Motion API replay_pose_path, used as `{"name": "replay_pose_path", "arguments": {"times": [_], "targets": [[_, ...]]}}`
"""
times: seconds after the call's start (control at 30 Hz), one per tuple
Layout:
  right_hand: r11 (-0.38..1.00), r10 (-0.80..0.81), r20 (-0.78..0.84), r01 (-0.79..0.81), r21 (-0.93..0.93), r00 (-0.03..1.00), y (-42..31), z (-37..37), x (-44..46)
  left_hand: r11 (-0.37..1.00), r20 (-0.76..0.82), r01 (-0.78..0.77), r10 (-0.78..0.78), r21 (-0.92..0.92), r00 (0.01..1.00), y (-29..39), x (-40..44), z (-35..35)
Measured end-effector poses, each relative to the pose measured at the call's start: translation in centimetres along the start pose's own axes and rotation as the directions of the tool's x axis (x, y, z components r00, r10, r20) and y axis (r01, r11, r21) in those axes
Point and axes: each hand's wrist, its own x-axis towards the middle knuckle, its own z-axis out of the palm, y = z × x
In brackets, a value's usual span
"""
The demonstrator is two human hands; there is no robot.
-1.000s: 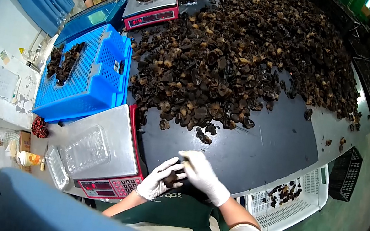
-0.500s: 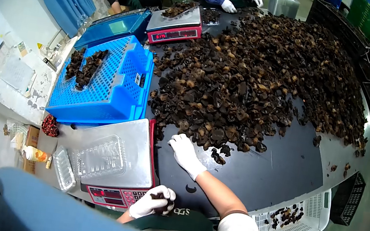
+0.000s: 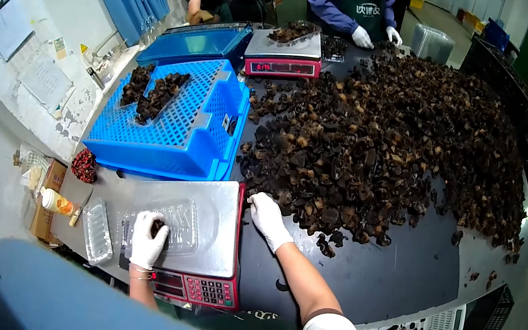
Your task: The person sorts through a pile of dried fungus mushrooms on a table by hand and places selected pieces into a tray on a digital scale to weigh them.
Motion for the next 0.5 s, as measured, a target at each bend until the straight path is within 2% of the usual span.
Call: {"name": "replay_pose_path", "arguments": {"times": [0.07,0.13,0.17,0.2,0.27,0.33,0.4,0.47,0.5], "targets": [[0.987,0.097,-0.036,-0.092,0.132,0.995,0.6,-0.1,-0.1,0.997,0.003,-0.023,0.023,0.079,1.0,0.2,-0.5,0.9],[0.907,0.274,-0.037,-0.245,0.343,0.961,-0.6,-1.6,-0.6,0.995,-0.002,-0.088,0.088,-0.047,0.996,0.4,-0.6,1.5],[0.887,0.311,-0.086,-0.257,0.385,0.946,-1.3,-2.2,-0.7,0.992,-0.01,-0.103,0.102,-0.08,0.995,0.3,-0.6,2.0],[0.813,0.409,-0.035,-0.346,0.469,0.912,-2.7,-3.3,-0.7,0.989,-0.031,-0.098,0.095,-0.113,0.995,1.3,-0.5,1.9],[0.812,0.413,-0.15,-0.289,0.508,0.898,-7.0,-5.3,0.0,0.986,-0.035,-0.078,0.073,-0.148,0.997,1.7,-0.4,2.4],[0.787,0.321,-0.134,-0.185,0.588,0.937,-9.8,-5.0,0.4,0.964,-0.069,-0.041,0.023,-0.264,0.997,1.4,-0.5,3.1],[0.844,0.045,-0.07,0.0,0.536,0.997,-14.2,-5.6,0.7,0.93,-0.123,-0.029,-0.018,-0.367,0.992,1.1,-0.6,3.8],[0.811,-0.04,0.303,-0.146,0.566,0.952,-17.1,-5.0,0.6,0.948,-0.147,-0.072,0.027,-0.311,0.989,1.5,-0.6,3.5],[0.85,-0.183,0.216,0.043,0.525,0.959,-17.5,-3.9,0.0,0.977,-0.111,-0.083,0.062,-0.196,0.992,1.7,-0.6,3.1]]}}
